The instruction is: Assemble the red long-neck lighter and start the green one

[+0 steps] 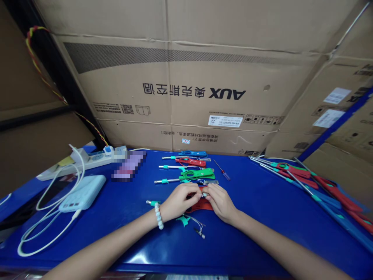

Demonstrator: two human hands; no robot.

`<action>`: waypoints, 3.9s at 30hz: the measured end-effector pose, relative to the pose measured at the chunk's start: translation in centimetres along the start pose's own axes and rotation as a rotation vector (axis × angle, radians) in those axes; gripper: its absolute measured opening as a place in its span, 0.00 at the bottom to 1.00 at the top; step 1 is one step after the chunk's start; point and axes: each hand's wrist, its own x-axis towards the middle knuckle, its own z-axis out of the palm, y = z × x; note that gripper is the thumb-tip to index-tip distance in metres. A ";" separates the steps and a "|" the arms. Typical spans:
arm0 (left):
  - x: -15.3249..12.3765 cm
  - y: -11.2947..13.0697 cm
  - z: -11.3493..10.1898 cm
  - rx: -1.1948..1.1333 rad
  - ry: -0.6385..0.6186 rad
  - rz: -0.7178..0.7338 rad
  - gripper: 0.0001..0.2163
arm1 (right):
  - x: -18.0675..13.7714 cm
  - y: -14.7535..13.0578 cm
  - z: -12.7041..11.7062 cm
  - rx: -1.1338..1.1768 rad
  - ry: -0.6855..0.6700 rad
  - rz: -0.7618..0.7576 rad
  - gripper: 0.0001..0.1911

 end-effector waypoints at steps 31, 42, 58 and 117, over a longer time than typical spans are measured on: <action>-0.2 -0.5 0.0 0.339 -0.058 0.244 0.14 | -0.3 0.1 0.5 -0.077 -0.100 -0.017 0.21; 1.4 -1.4 -1.2 0.276 0.005 0.048 0.08 | -0.2 0.9 -0.1 0.033 0.041 0.320 0.14; -0.5 -2.2 -2.5 0.514 -0.087 0.033 0.06 | 0.6 2.0 -1.8 0.033 -0.010 0.453 0.09; -1.8 -0.4 1.0 0.020 0.010 -0.161 0.08 | 1.3 -0.1 -3.8 0.087 -0.441 0.204 0.03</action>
